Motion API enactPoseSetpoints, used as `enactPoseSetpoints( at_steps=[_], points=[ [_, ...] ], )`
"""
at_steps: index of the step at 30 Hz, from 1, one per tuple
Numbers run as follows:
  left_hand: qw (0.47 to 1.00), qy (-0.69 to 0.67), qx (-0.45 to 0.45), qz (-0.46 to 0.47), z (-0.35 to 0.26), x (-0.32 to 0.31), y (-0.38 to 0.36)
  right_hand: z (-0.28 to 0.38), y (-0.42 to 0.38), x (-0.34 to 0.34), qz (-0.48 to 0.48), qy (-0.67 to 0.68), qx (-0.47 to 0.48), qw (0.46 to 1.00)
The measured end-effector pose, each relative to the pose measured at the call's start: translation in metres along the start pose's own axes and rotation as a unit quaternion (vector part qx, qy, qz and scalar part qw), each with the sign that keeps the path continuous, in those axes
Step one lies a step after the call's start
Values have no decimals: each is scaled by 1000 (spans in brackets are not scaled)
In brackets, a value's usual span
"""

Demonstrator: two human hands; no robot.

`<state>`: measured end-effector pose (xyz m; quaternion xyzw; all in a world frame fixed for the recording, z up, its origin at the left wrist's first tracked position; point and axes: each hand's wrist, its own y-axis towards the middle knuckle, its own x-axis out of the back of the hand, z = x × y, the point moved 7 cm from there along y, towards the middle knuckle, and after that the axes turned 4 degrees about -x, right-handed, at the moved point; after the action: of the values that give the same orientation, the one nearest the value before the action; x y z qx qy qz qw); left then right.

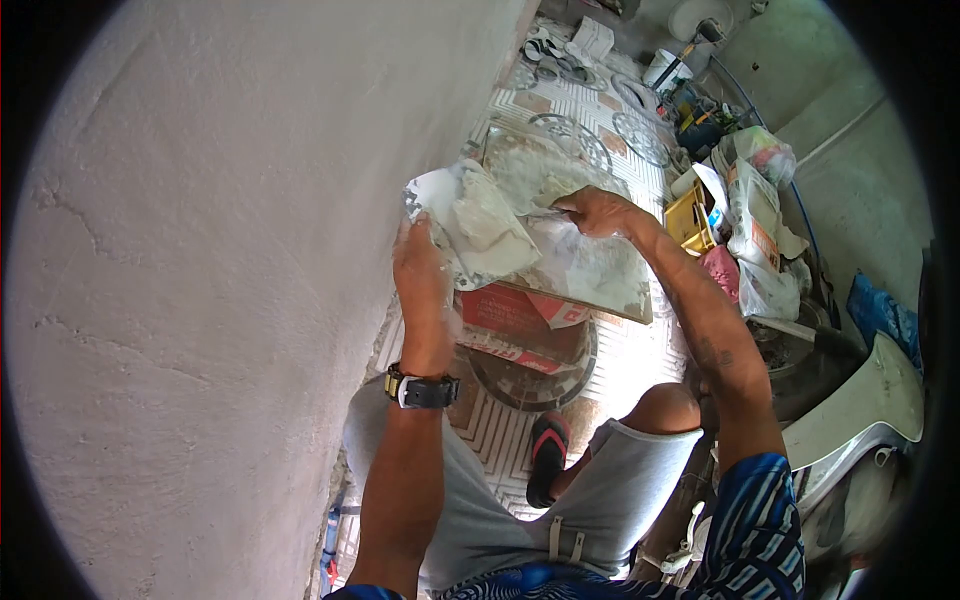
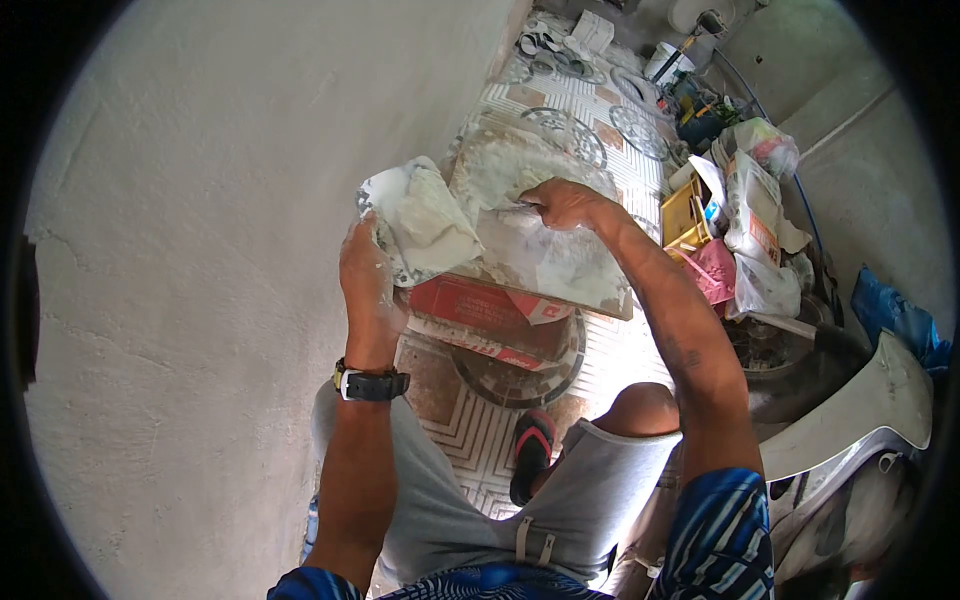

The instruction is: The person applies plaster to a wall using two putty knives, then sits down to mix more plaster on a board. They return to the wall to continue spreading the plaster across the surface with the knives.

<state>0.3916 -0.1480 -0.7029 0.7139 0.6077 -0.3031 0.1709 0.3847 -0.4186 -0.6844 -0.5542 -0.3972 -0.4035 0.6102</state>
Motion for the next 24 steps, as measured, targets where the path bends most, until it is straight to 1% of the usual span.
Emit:
enactPoseSetpoints(
  at_steps=[3, 6, 9, 12, 15, 16, 19, 20, 23, 24],
  points=[
    [999, -50, 6, 3, -2, -4, -2, 15, -16, 9, 56, 35, -43, 997],
    [998, -61, 17, -16, -10, -12, -10, 11, -19, 6, 65, 30, -16, 997],
    [998, -53, 26, -9, -13, -13, -11, 12, -26, 2, 98, 14, -22, 995],
    [998, -60, 16, -4, -17, -13, -13, 12, -43, -1, 102, 26, -2, 994],
    [998, -64, -1, 10, -14, -8, -9, 12, -61, -9, 127, 56, 17, 990],
    [998, -61, 9, 3, -14, -7, -10, 15, -66, -10, 115, 39, 33, 992],
    [998, -57, 29, -11, -10, -5, -12, 7, -84, -14, 144, 31, 13, 989],
    [998, -58, 28, -9, -7, -4, -11, 5, -92, -13, 132, 42, 14, 990],
    [999, -51, 12, -11, 6, -2, -2, -23, -109, -1, 55, 174, -87, 979],
    [999, -47, 4, -13, 10, -1, 1, -44, -109, -6, -2, 247, -97, 964]
  ],
)
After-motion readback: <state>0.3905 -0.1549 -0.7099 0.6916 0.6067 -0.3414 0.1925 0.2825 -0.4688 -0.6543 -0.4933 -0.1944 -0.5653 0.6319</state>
